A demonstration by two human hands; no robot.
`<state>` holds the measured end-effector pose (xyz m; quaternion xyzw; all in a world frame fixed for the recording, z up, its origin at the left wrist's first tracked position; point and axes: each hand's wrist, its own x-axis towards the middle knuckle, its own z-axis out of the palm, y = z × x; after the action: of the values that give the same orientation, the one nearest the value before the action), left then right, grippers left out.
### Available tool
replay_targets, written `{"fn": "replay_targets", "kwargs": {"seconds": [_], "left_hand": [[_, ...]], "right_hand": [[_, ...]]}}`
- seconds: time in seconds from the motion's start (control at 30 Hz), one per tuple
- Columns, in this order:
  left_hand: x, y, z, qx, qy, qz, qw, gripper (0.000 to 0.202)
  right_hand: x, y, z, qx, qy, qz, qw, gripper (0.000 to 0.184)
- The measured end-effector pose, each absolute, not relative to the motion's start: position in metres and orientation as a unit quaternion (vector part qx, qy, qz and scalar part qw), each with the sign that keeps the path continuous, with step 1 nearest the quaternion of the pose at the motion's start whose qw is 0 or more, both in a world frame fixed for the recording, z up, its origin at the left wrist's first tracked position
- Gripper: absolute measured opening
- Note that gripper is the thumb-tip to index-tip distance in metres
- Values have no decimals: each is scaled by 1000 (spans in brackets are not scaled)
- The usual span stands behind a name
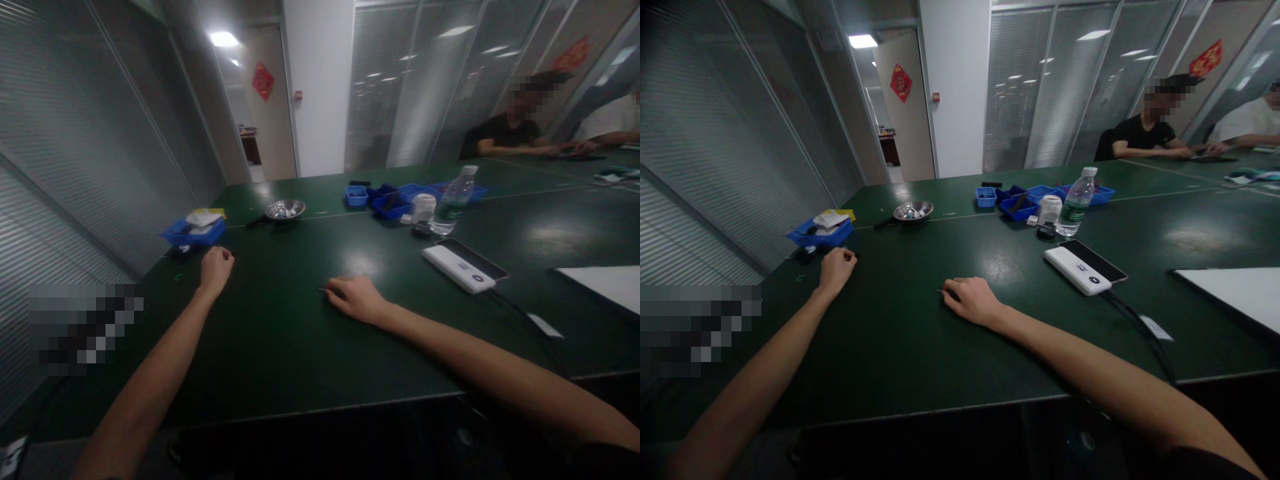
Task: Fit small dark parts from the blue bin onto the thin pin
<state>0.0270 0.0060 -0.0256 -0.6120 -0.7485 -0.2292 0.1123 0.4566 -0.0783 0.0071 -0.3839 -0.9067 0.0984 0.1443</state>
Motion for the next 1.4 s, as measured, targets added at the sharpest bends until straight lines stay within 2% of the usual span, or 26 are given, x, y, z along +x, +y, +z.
{"fn": "replay_targets", "kwargs": {"seconds": [0.27,0.73,0.9,1.13,1.3,1.4], "left_hand": [[26,6,-25,-606,-760,-214,97,19],[20,4,-28,-598,-755,-262,64,19],[23,2,-28,-603,-751,-255,91,27],[21,5,-30,-613,-748,-235,100,16],[22,4,-31,-607,-746,-253,100,28],[22,4,-30,-621,-739,-243,100,16]], "right_hand": [[457,-79,6,-385,-907,94,146,29],[457,-78,5,-380,-909,85,148,29],[457,-78,5,-381,-908,96,145,29],[457,-79,8,-381,-907,101,145,28],[457,-79,8,-380,-908,105,142,29],[457,-79,7,-380,-907,106,144,29]]}}
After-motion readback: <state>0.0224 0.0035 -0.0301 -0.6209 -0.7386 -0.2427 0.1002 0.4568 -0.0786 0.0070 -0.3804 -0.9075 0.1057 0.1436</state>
